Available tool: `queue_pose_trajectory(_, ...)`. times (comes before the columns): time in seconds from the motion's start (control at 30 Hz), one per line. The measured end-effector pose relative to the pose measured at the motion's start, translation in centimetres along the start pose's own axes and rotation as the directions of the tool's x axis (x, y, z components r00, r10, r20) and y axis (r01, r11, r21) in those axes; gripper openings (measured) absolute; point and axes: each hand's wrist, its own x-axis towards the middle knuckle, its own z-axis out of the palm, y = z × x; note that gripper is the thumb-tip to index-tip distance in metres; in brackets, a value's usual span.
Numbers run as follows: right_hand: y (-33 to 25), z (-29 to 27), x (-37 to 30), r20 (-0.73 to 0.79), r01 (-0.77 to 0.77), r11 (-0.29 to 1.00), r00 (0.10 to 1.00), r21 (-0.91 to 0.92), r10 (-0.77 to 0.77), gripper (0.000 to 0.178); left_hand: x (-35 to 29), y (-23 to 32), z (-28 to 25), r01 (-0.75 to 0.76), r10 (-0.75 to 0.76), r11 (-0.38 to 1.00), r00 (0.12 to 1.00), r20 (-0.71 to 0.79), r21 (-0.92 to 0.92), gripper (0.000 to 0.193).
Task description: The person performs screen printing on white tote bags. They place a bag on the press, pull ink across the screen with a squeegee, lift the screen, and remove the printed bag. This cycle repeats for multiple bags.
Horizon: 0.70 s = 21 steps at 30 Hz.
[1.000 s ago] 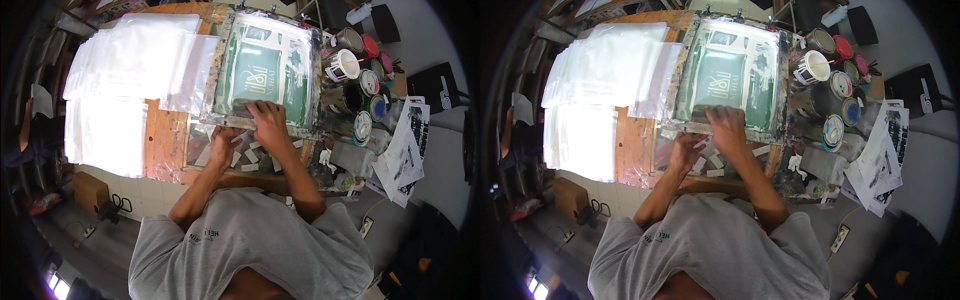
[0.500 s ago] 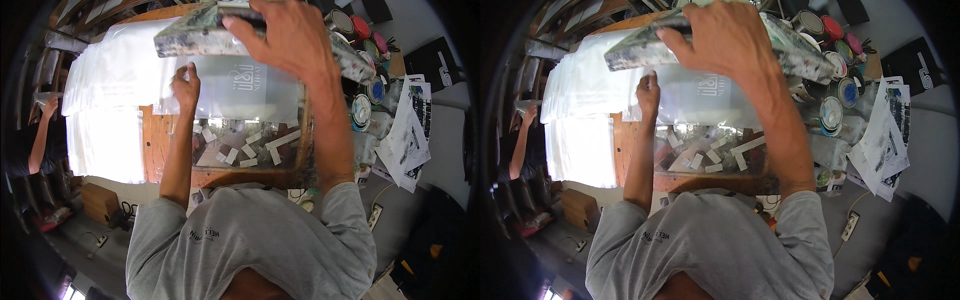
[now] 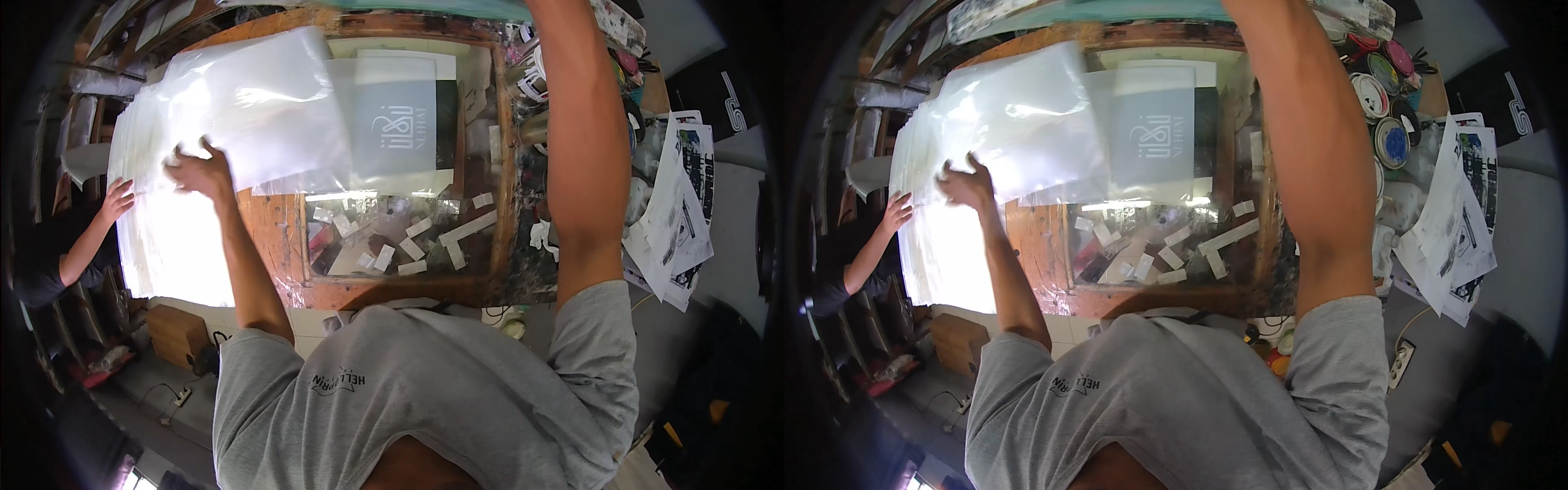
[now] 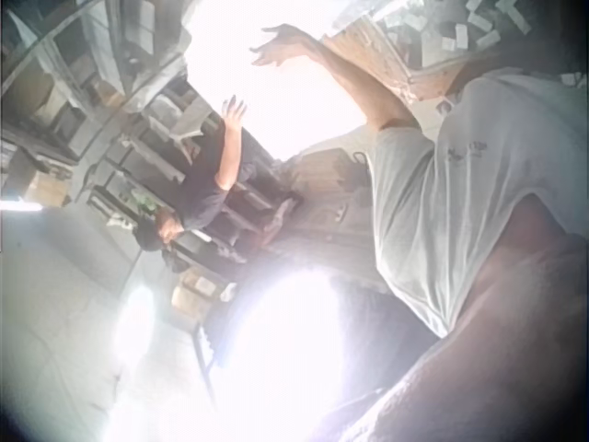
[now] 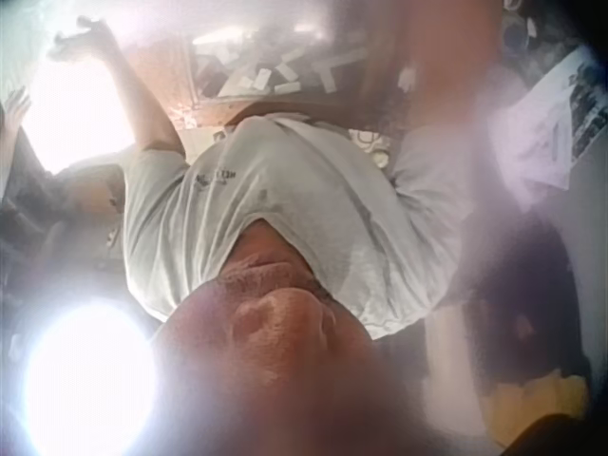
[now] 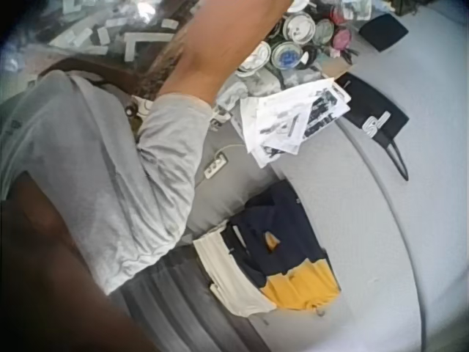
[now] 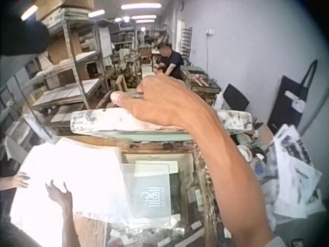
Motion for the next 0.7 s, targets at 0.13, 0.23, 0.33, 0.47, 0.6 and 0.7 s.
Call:
queue_pose_trajectory(0.13, 0.4, 0.3, 0.6, -0.046, -0.030, 0.997, 0.998, 0.076, 0.034, 0.074, -12.7, 10.4, -2.6, -0.068, 0.378, 0.742, 0.864, 0.332, -0.667, 0.029)
queue_pose_trajectory(0.23, -0.3, 0.2, 0.0, 0.025, -0.013, 0.996, 1.000, 0.087, 0.010, 0.077, -23.2, 16.6, -7.4, -0.184, 0.551, 0.760, 0.692, 0.467, -0.623, 0.032)
queue_pose_trajectory(0.33, -0.8, 0.7, -0.5, 0.083, -0.036, 0.998, 0.996, 0.045, 0.032, 0.082, -26.6, 16.2, -6.1, -0.309, 0.607, 0.751, 0.671, 0.426, -0.583, 0.022)
queue_pose_trajectory(0.47, -1.1, 0.0, -2.7, 0.023, 0.019, 1.000, 1.000, 0.005, -0.019, 0.086, -24.0, 16.7, -4.2, 0.050, 0.451, 0.736, 0.708, 0.544, -0.676, 0.012)
queue_pose_trajectory(0.6, -0.9, -0.4, -3.1, 0.073, 0.029, 0.998, 0.997, 0.055, -0.033, 0.085, -18.2, 20.2, -7.3, 0.284, 0.512, 0.596, 0.587, 0.628, -0.751, 0.011)
queue_pose_trajectory(0.7, -0.4, -0.6, -2.2, 0.012, 0.065, 0.996, 0.998, 0.066, -0.066, 0.085, -22.6, 21.5, -5.6, 0.200, 0.604, 0.701, 0.343, 0.719, -0.684, 0.008)
